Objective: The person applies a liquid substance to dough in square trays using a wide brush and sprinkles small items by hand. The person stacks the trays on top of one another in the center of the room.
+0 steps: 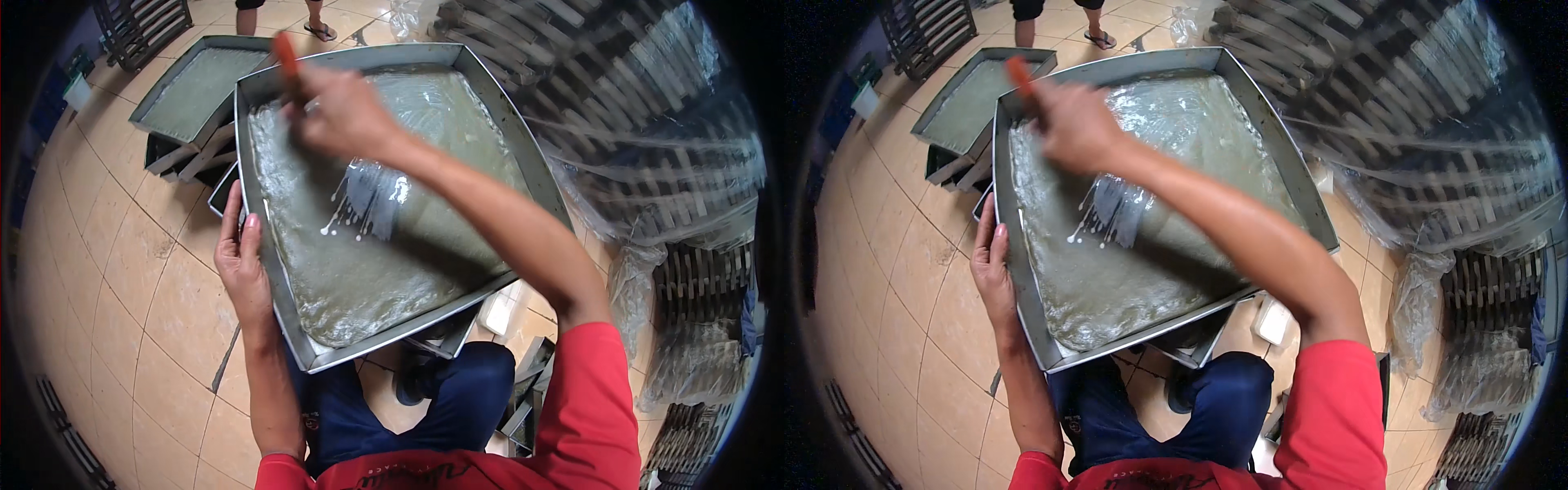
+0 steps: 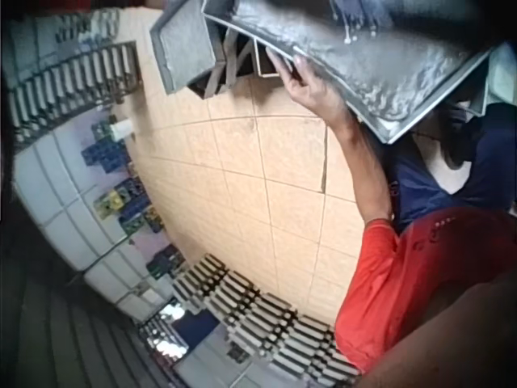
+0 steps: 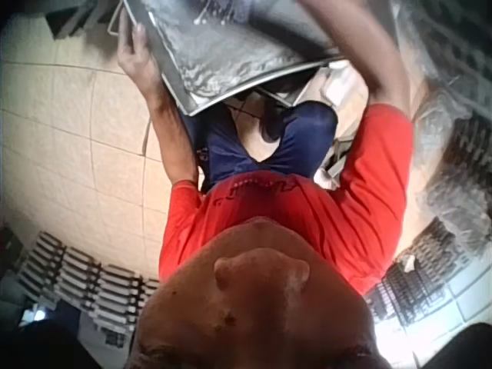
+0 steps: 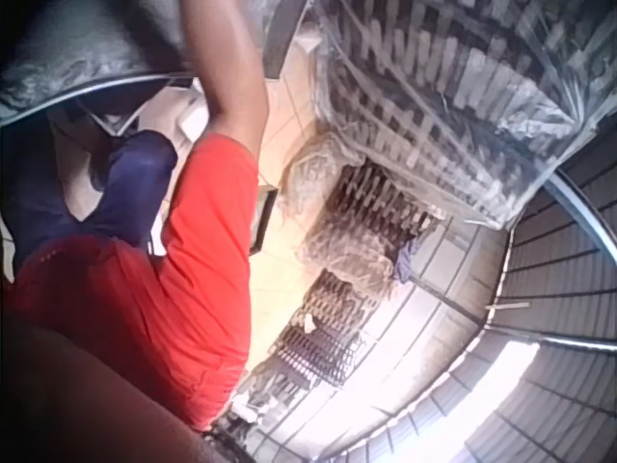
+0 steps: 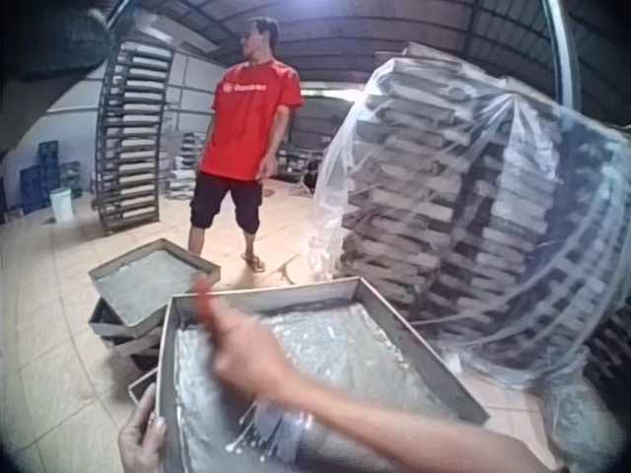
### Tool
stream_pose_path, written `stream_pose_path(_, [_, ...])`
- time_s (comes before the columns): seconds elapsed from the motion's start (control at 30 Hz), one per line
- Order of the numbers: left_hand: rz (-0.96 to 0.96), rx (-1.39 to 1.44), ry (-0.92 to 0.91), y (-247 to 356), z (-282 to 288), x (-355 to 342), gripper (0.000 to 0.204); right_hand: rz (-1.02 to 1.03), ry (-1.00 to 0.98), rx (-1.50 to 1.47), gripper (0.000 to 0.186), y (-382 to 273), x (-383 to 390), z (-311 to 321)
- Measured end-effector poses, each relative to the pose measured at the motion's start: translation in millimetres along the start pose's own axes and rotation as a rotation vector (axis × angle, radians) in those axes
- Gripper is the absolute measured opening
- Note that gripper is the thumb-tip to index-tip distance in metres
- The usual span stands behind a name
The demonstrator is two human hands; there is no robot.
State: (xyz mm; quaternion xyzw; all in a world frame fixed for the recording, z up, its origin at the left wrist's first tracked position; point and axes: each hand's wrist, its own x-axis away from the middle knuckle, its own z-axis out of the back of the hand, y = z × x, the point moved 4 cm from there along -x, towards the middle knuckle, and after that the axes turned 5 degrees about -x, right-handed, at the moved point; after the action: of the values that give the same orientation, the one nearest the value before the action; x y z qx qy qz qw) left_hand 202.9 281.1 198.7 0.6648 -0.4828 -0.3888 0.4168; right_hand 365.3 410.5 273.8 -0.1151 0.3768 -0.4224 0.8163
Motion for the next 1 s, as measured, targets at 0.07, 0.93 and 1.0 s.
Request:
stream_pose_path(0.07, [0.003,0.004,-0.011,2.7,2.6,-0.4,0.046,0.061,-0.049,-0.152,0.034,-28.8,12.6,-2.3])
stream_pose_path(0.93, [-0.031,-0.042,-0.007,-2.3,2.7,-0.8,0.044,0.007,-0.423,-0.168,0.026,-65.3,163.2,122.4])
stream_pose_path(1.0, [0.019,-0.040,-0.046,-4.7,-0.1,-1.2,0.043,0.102,-0.674,-0.460,0.024,-69.0,121.2,77.0])
